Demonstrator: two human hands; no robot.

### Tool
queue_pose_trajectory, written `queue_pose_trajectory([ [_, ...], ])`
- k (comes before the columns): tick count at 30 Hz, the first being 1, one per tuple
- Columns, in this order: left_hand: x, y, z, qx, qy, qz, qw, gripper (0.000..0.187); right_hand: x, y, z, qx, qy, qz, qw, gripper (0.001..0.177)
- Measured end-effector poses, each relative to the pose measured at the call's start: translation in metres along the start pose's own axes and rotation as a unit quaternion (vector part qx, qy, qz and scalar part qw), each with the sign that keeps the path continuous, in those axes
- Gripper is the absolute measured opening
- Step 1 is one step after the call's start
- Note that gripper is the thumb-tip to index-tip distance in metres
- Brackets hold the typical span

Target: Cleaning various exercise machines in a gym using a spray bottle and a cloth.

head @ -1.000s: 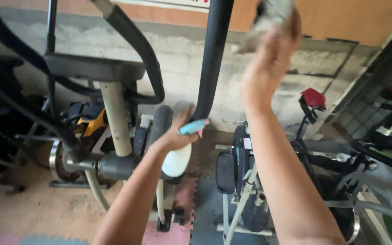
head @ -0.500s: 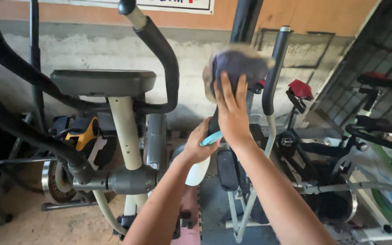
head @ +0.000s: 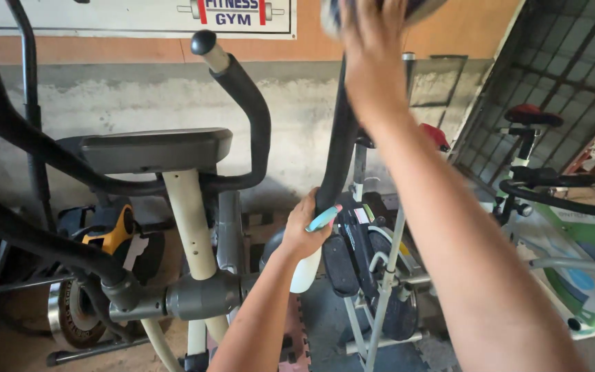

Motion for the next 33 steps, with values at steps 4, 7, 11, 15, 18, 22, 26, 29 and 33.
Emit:
queue_pose_trajectory([
  [4, 0.003, 0.001, 0.001, 0.04, -0.024, 0.004, 0.999, 0.072, -0.005, 0.004, 0.029, -0.053, 0.0, -0.005, 0.999, 0.043],
  [7, 0.001, 0.002, -0.003, 0.044, -0.027, 0.006, 0.999, 0.072, -0.01, -0.001, 0.014, -0.067, 0.014, -0.02, 0.997, 0.044],
  [11, 0.002, 0.003, 0.0, 0.052, -0.026, 0.005, 0.998, 0.071, -0.001, -0.032, -0.041, -0.035, 0.03, -0.124, 0.991, 0.064],
  [15, -0.006, -0.007, -0.004, 0.034, -0.022, 0.022, 0.999, 0.074, -0.012, -0.04, -0.12, -0.088, -0.034, 0.014, 0.995, 0.067],
  [18, -0.006, -0.006, -0.006, -0.013, -0.004, 0.041, 0.999, 0.079, -0.009, -0.048, -0.179, -0.112, -0.071, 0.082, 0.988, 0.062],
  [22, -0.013, -0.013, -0.008, 0.016, -0.021, 0.049, 0.998, 0.08, -0.017, -0.041, -0.229, -0.235, -0.033, 0.25, 0.939, 0.051],
  [26, -0.018, -0.017, -0.011, 0.002, -0.007, 0.095, 0.995, 0.085, -0.045, -0.025, -0.24, -0.435, -0.116, 0.411, 0.792, 0.051],
  [29, -0.012, -0.001, -0.006, -0.009, 0.009, 0.087, 0.996, 0.08, -0.055, -0.003, -0.204, -0.372, -0.07, 0.429, 0.82, 0.04],
  [33, -0.01, 0.021, 0.005, 0.07, -0.009, 0.029, 0.997, 0.074, -0.036, 0.016, -0.098, -0.402, -0.08, 0.471, 0.781, 0.059],
])
Point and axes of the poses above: each hand's wrist, its own z-axis towards the middle knuckle, its own x-axis out of the back of the hand, y = z × x, the point moved 2 cm from there along z, towards the middle knuckle, and after that the axes turned 11 degrees about -x, right-handed, at the moved point
